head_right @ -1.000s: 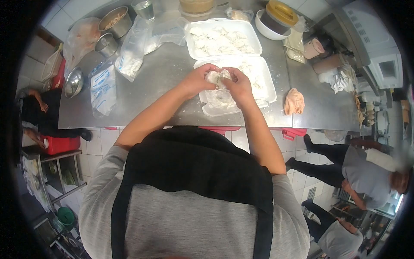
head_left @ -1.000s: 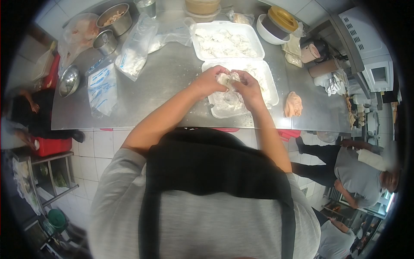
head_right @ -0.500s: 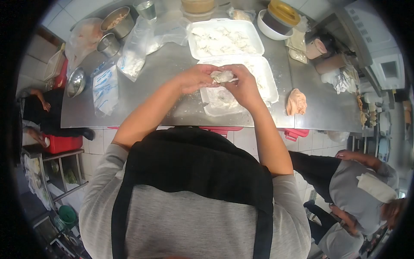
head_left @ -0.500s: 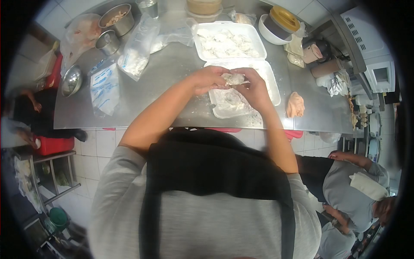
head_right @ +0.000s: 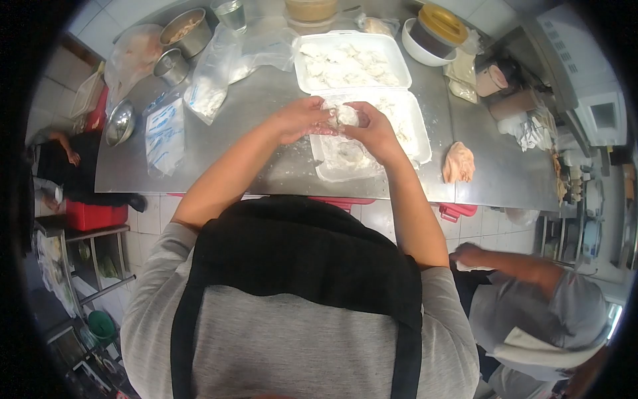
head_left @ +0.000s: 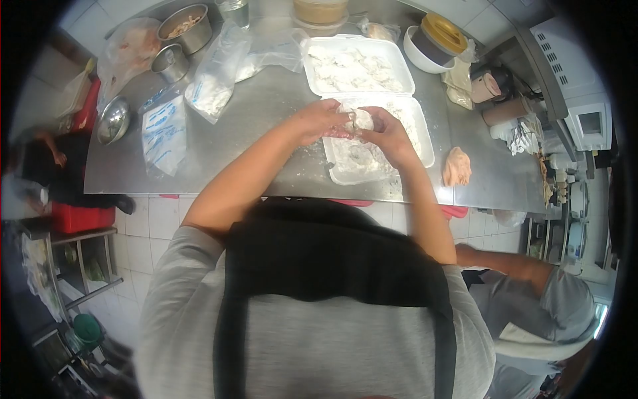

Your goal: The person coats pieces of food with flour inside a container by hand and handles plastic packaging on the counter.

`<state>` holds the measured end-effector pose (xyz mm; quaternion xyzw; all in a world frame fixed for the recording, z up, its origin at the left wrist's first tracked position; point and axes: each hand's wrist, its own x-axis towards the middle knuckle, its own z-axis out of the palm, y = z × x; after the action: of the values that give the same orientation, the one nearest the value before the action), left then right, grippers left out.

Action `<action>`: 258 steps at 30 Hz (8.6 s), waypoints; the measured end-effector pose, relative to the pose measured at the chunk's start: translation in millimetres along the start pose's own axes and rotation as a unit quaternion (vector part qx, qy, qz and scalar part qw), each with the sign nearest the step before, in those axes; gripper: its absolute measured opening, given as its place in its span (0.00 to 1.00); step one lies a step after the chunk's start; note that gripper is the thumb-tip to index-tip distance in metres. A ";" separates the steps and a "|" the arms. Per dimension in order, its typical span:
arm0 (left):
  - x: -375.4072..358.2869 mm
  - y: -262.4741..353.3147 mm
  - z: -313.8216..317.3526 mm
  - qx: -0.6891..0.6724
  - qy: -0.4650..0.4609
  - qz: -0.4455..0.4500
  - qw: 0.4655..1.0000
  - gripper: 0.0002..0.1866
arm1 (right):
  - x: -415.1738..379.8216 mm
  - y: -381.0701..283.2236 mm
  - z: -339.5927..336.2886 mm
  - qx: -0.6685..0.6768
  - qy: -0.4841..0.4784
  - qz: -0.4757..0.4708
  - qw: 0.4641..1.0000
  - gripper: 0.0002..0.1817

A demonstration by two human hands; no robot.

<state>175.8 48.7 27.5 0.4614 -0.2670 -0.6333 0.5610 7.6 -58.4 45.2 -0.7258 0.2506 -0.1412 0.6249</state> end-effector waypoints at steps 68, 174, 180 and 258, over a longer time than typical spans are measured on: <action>18.5 18.1 -8.7 0.421 0.083 0.170 0.887 0.11 | 15.8 -13.8 12.0 -0.305 0.097 -0.144 0.936 0.16; 0.9 -43.6 19.2 0.682 0.116 0.289 0.662 0.18 | -64.2 41.7 -15.6 -0.425 0.134 -0.161 0.880 0.16; -12.7 -44.2 27.6 0.659 0.117 0.263 0.695 0.23 | -56.9 46.4 43.5 -0.539 0.156 -0.050 0.826 0.26; 32.5 3.3 7.6 0.576 0.168 0.140 0.787 0.13 | 36.3 7.5 24.6 -0.343 0.146 -0.042 0.927 0.14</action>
<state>172.4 15.4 24.4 0.7559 -0.5453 -0.1885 0.3093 49.3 -58.1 29.5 -0.8769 0.3413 -0.1778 0.2880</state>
